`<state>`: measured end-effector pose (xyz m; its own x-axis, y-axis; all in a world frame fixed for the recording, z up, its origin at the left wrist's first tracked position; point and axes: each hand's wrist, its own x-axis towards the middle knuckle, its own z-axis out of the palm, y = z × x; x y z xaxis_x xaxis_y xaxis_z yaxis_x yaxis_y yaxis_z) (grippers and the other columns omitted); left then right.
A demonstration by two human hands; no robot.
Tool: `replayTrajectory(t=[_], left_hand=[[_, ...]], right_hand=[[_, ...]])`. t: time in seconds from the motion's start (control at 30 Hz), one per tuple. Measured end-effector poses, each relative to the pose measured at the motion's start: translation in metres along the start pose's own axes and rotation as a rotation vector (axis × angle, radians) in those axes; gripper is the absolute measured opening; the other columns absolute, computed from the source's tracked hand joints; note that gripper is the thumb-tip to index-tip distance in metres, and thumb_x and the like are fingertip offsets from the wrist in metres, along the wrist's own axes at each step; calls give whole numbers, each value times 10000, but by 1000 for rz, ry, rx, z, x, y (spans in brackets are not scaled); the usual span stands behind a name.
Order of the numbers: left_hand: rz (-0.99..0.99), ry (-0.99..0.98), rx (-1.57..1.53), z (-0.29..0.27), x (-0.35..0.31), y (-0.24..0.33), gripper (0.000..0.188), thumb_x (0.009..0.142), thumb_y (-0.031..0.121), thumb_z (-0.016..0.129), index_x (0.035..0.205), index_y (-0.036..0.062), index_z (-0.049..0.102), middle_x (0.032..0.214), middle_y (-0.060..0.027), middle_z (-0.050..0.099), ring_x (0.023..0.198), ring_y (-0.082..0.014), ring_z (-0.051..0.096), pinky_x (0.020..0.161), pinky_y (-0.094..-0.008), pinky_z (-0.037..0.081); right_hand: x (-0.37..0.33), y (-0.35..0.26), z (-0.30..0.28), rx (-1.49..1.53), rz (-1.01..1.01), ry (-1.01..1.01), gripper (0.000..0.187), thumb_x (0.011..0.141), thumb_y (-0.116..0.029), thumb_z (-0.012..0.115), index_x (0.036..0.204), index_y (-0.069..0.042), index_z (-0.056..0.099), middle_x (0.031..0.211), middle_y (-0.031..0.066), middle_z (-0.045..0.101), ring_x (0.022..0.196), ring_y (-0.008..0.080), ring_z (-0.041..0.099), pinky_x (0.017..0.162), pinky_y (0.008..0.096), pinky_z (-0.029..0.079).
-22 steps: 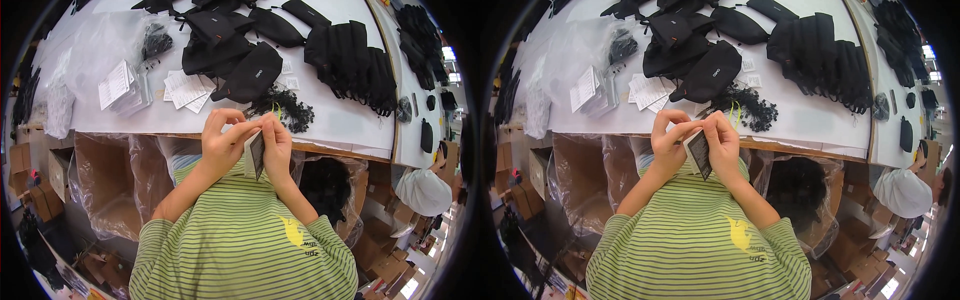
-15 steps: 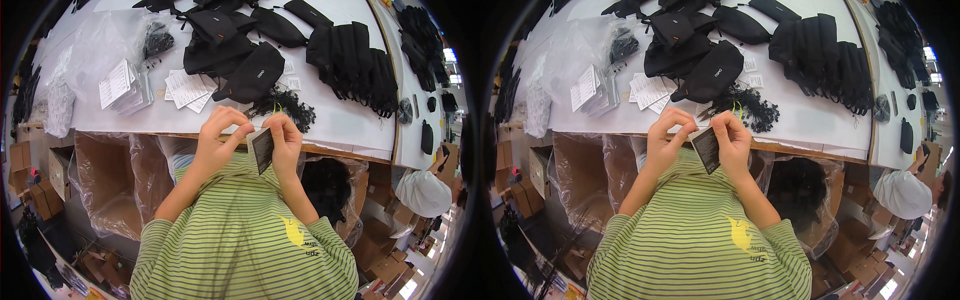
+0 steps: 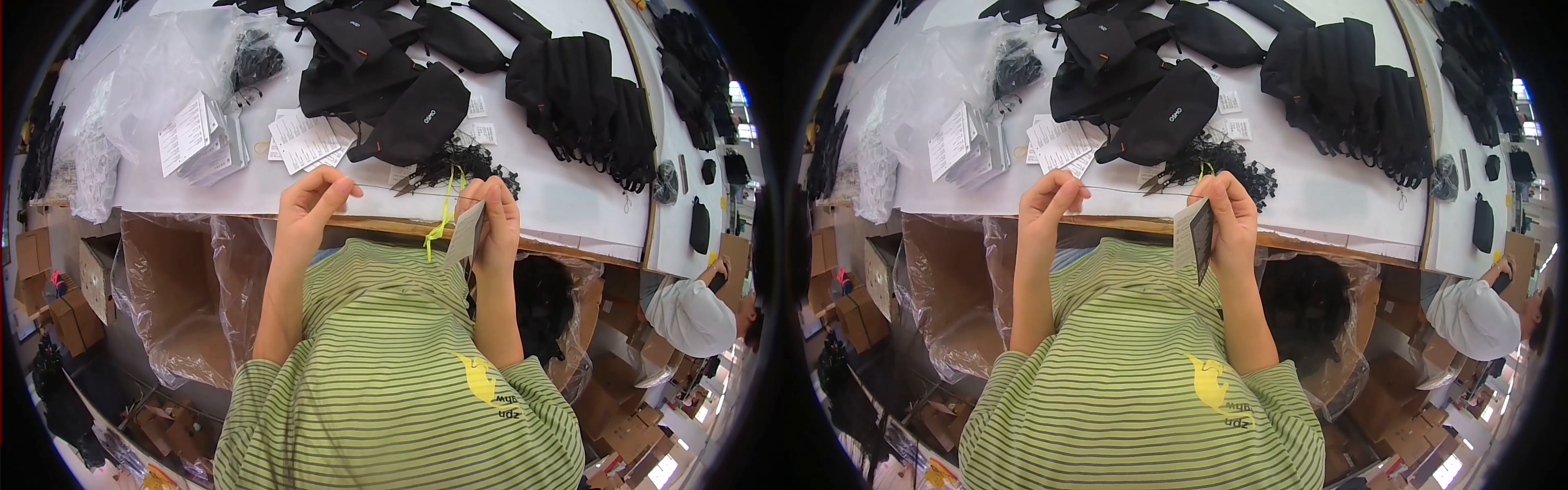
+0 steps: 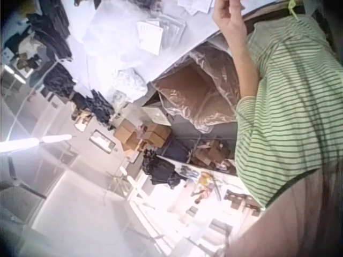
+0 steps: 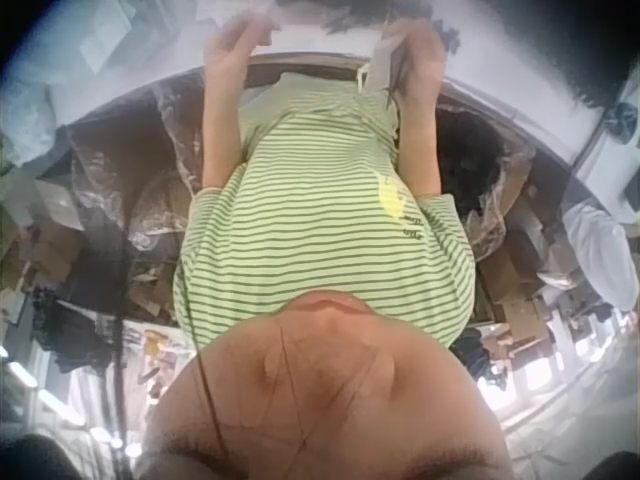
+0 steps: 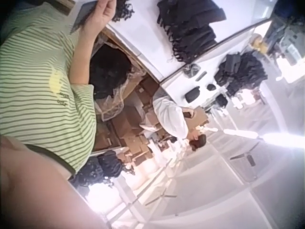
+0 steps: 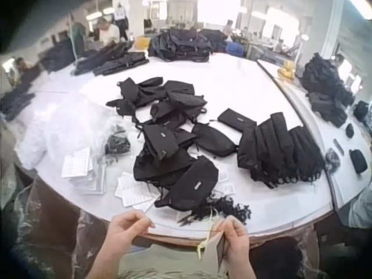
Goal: Attaching labels and small black components to black fabric pouches at a workbench.
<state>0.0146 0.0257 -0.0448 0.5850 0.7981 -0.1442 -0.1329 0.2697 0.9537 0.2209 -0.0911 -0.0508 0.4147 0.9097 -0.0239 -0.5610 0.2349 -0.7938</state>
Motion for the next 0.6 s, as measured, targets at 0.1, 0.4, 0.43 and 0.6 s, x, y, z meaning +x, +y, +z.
replayTrajectory(t=[0.1, 0.4, 0.43, 0.6], left_hand=[[372, 232, 625, 20, 7, 1, 192, 869, 179, 658, 955, 14, 613, 981, -73, 608, 840, -143, 538, 756, -273, 429], [521, 50, 777, 82, -22, 21, 286, 746, 120, 729, 1011, 92, 627, 1002, -82, 550, 939, -260, 512, 823, -358, 401], [546, 51, 855, 83, -20, 16, 288, 738, 125, 730, 1007, 101, 629, 1013, -70, 546, 934, -260, 505, 809, -367, 391], [639, 200, 1187, 70, -9, -7, 240, 761, 147, 700, 998, 146, 662, 1078, -5, 538, 995, -232, 472, 853, -367, 320]], right_hand=[[-2, 2, 13, -95, 26, 132, 192, 961, -192, 568, 867, -25, 573, 809, 39, 615, 676, 57, 527, 654, 194, 427], [-3, 18, 31, -138, 65, 350, 161, 927, -176, 624, 972, -21, 626, 907, 33, 669, 741, 43, 585, 679, 182, 446], [-4, 19, 32, -108, 73, 334, 167, 930, -187, 619, 982, -28, 622, 926, 35, 666, 767, 59, 608, 697, 194, 474], [-4, 20, 27, -8, 187, 334, 159, 937, -184, 602, 991, -35, 618, 941, 47, 661, 794, 94, 639, 702, 222, 514]])
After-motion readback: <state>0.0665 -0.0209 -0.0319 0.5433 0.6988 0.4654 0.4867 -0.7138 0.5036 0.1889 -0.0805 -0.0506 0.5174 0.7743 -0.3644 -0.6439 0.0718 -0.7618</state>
